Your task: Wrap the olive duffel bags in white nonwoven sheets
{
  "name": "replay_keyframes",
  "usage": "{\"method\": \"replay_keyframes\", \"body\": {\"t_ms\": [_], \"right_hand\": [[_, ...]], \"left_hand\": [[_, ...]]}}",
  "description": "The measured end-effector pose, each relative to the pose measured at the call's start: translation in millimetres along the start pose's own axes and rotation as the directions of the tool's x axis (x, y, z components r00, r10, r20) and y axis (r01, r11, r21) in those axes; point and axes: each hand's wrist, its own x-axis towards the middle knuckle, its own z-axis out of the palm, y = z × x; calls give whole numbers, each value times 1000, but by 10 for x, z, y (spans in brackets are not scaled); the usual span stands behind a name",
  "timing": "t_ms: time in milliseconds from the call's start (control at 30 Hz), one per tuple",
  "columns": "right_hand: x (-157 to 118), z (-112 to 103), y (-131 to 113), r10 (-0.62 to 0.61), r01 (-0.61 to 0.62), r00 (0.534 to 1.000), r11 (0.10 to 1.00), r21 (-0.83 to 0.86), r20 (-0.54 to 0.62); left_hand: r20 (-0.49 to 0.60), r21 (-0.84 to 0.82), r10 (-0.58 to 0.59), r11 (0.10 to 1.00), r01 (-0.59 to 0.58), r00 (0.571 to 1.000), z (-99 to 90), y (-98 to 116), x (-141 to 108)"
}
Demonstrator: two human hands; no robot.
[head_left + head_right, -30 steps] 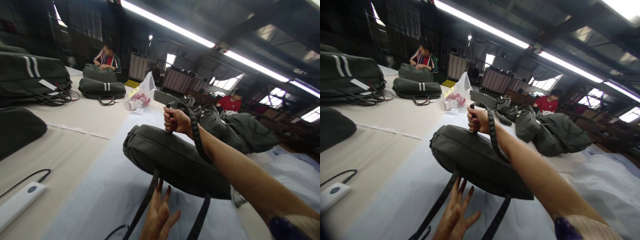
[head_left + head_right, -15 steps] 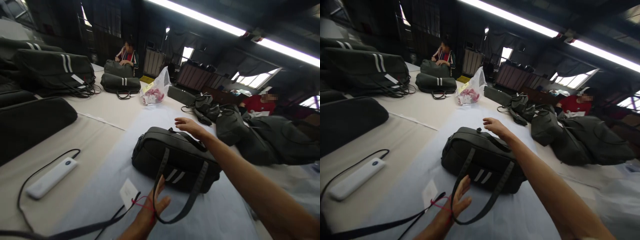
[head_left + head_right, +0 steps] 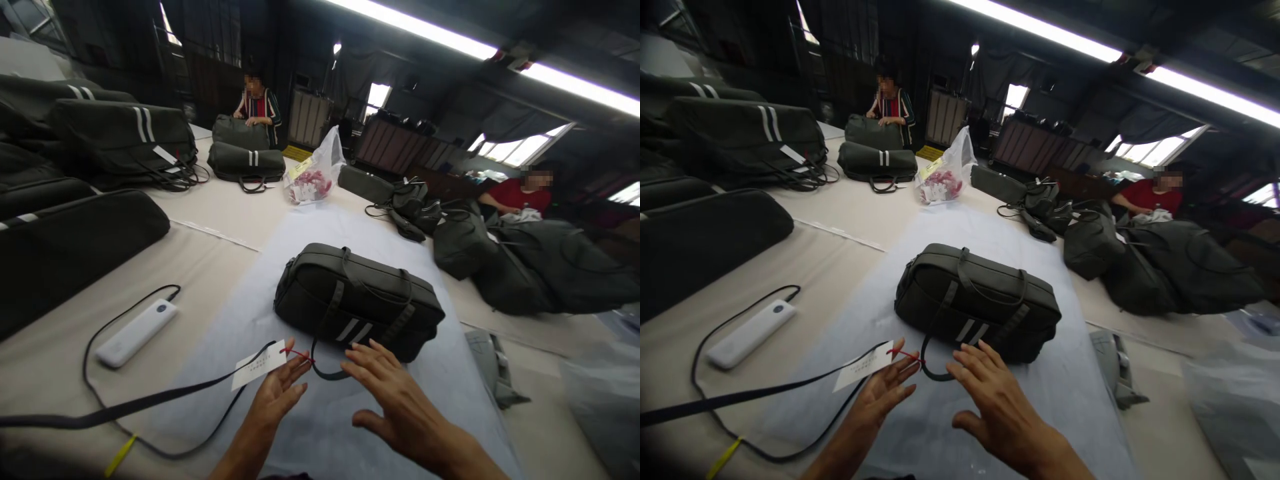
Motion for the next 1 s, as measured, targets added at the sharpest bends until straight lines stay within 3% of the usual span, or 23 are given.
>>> {"method": "replay_keyframes", "body": {"t_ms": [133,267,367,467,600,733,867,933,1000], "right_hand": [[90,444,7,102,-102,995,995,-13,-18],[142,452,-64,187,-187,982,982,11,21],[132,170,-138,229,-227,968,973,30,-106],[170,-273,-196,200,-169,942,977,133,-268],[248,-797,-213,153,-59,913,967,249,-377],[252,-1078,-46,181,-56,861,962,266,-475],[319,-1311,215,271,-87,751,944,317,-602],[422,-1448,317,260,-72,733,948,308,-629],[572,-1581,406,231,-40,738,953,302,-634]], "left_hand": [[69,-21,90,996,-89,994,272,197,13],[82,99,87,990,-95,993,395,372,153],[-57,55,170,984,-167,984,482,501,412],[-193,37,227,974,-224,954,606,634,819],[-246,156,294,952,-262,923,762,822,1464],[-229,320,366,903,-285,902,812,1007,1918],[-140,510,431,803,-309,891,699,1061,1886],[-117,589,489,735,-336,864,653,984,1688],[-9,663,579,614,-429,815,694,841,1455]]}}
